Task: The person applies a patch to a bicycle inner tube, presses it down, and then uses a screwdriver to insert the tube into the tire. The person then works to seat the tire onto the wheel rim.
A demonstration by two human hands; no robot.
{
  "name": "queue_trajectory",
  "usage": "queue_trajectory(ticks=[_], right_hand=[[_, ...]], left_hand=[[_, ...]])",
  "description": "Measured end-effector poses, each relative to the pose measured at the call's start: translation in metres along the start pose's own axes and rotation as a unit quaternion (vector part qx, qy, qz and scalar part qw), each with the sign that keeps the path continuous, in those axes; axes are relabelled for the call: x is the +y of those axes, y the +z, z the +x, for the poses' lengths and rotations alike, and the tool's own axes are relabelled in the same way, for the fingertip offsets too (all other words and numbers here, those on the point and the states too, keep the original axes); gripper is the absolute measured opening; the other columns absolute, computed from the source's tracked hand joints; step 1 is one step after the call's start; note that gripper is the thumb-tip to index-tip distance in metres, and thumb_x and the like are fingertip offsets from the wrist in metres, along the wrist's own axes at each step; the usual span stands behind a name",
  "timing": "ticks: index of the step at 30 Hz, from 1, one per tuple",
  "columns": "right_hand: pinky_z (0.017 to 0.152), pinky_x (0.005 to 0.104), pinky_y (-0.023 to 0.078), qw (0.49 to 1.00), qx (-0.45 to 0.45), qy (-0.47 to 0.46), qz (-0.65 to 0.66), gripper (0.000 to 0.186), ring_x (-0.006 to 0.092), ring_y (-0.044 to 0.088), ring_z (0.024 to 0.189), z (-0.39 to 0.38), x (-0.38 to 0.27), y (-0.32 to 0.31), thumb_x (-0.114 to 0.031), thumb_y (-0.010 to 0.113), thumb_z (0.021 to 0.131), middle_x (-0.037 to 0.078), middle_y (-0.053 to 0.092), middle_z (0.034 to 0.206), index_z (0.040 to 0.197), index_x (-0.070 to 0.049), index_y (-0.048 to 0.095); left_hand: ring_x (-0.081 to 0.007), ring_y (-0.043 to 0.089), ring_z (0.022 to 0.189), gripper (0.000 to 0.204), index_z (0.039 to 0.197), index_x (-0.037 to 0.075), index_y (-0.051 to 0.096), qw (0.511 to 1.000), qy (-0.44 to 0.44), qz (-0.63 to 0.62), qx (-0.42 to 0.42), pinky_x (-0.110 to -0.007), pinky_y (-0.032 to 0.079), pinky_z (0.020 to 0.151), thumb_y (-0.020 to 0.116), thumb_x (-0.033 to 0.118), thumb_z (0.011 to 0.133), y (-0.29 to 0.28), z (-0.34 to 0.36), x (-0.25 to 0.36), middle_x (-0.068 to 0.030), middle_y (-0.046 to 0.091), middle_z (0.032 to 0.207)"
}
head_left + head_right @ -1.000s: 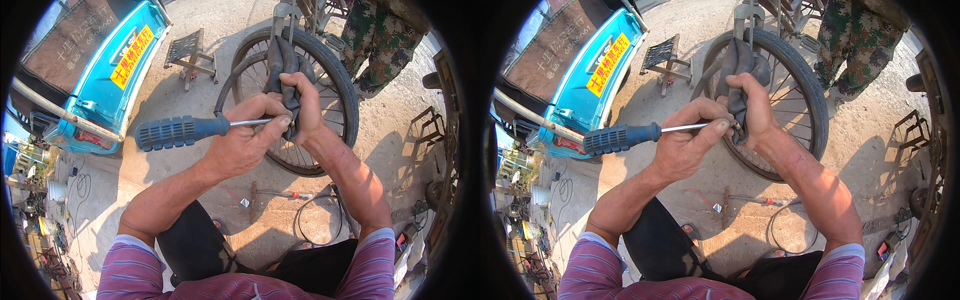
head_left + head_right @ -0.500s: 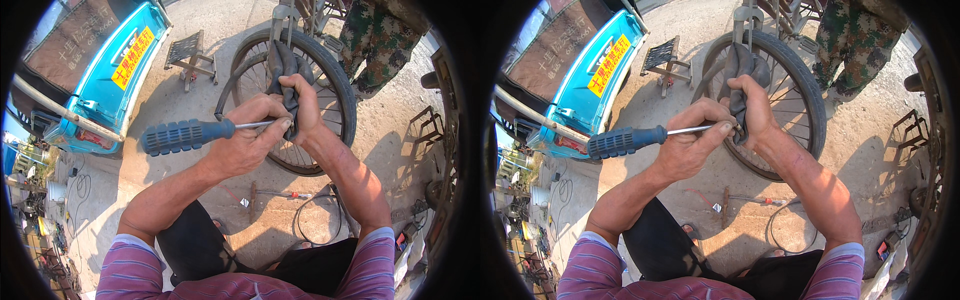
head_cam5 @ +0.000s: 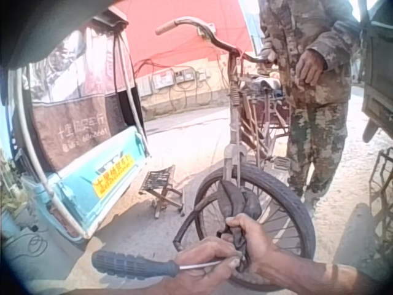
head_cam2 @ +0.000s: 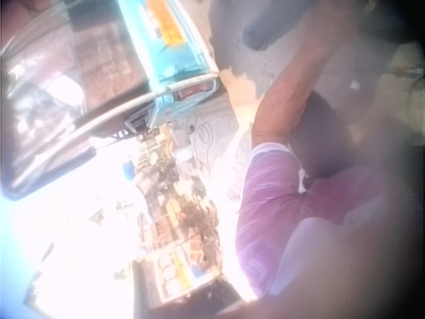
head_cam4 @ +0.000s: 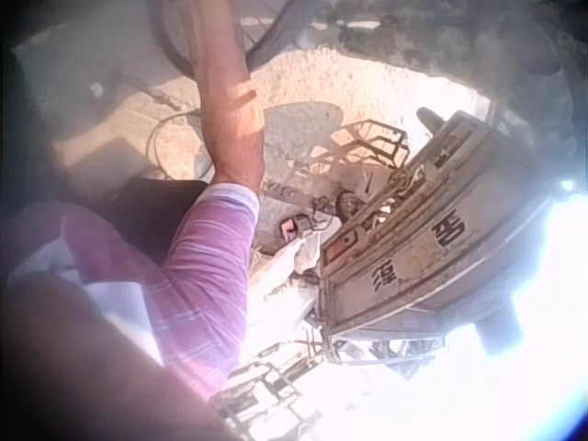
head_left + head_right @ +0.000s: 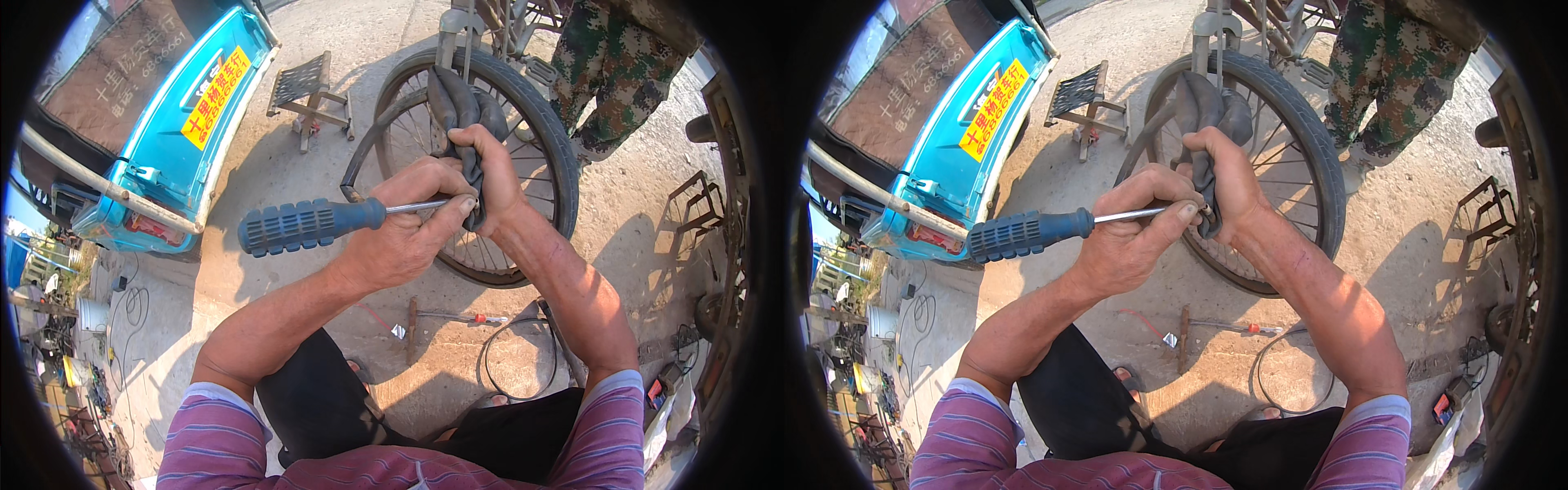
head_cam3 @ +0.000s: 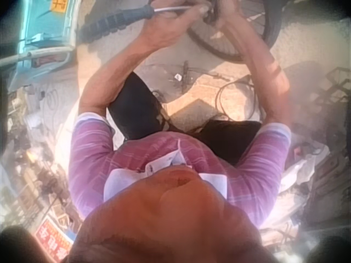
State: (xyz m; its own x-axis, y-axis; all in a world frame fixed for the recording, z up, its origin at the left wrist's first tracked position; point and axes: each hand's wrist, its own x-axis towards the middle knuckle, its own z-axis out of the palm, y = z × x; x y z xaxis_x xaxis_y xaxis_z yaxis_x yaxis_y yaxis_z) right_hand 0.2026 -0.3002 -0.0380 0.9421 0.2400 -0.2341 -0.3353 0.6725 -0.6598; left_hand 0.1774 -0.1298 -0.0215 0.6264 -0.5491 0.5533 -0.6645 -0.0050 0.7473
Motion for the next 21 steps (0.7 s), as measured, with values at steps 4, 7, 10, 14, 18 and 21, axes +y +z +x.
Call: queue_trajectory(ticks=[4,7,10,14,18,21], right_hand=[[0.039,0.0292,0.035,0.999,0.047,-0.022,-0.006,0.032,0.0128,0.048,0.045,0.0014,0.0023,0.0024,-0.037,0.06,0.093,0.0,0.054,0.062,0.074,-0.011,0.057],[0.04,0.029,0.035,0.999,0.032,-0.022,-0.008,0.032,0.0129,0.047,0.045,0.0031,0.0017,0.0011,-0.037,0.061,0.093,0.0,0.053,0.061,0.074,-0.012,0.057],[0.041,0.0291,0.035,1.0,0.024,-0.018,-0.002,0.031,0.013,0.047,0.046,0.0048,0.0015,0.0003,-0.037,0.061,0.093,-0.001,0.054,0.061,0.074,-0.013,0.056],[0.042,0.0297,0.037,1.0,0.027,-0.007,-0.001,0.03,0.0132,0.049,0.047,0.0055,0.0025,0.0014,-0.036,0.062,0.093,0.0,0.055,0.063,0.075,-0.013,0.057],[0.046,0.0292,0.039,0.998,0.058,-0.012,0.0,0.026,0.0125,0.051,0.051,0.0046,0.0046,0.0017,-0.034,0.064,0.093,0.0,0.057,0.067,0.08,-0.011,0.06],[0.048,0.0286,0.041,0.998,0.058,-0.011,0.002,0.025,0.0118,0.052,0.054,0.006,0.0063,0.0022,-0.033,0.065,0.092,-0.001,0.056,0.068,0.083,-0.01,0.061]], left_hand=[[-0.0123,0.061,0.087,0.008,0.101,0.0,0.067,1.0,0.021,0.016,0.0,-0.033,0.05,0.088,0.065,0.008,0.103,0.0012,0.0014,-0.0021,-0.006,0.065,0.095],[-0.0124,0.061,0.087,0.008,0.102,0.0,0.067,1.0,0.026,0.017,0.0,-0.034,0.05,0.086,0.066,0.008,0.102,0.0012,0.0018,-0.0028,-0.0061,0.065,0.095],[-0.0124,0.061,0.087,0.007,0.101,0.0,0.068,1.0,-0.002,0.006,0.0,-0.033,0.05,0.082,0.066,0.007,0.101,0.0012,0.0015,-0.0026,-0.0061,0.065,0.095],[-0.0119,0.06,0.084,0.007,0.1,0.0,0.068,1.0,0.005,0.019,0.004,-0.031,0.049,0.077,0.066,0.006,0.1,0.0015,0.0017,-0.0021,-0.0065,0.064,0.094],[-0.0119,0.058,0.084,0.007,0.1,0.0,0.068,1.0,0.005,0.004,-0.001,-0.032,0.048,0.077,0.067,0.007,0.1,0.001,0.0013,-0.0017,-0.0065,0.064,0.094],[-0.0122,0.058,0.083,0.007,0.101,0.0,0.068,1.0,0.012,-0.003,-0.001,-0.034,0.047,0.076,0.067,0.007,0.1,0.0024,0.0009,-0.0015,-0.0066,0.064,0.094]])
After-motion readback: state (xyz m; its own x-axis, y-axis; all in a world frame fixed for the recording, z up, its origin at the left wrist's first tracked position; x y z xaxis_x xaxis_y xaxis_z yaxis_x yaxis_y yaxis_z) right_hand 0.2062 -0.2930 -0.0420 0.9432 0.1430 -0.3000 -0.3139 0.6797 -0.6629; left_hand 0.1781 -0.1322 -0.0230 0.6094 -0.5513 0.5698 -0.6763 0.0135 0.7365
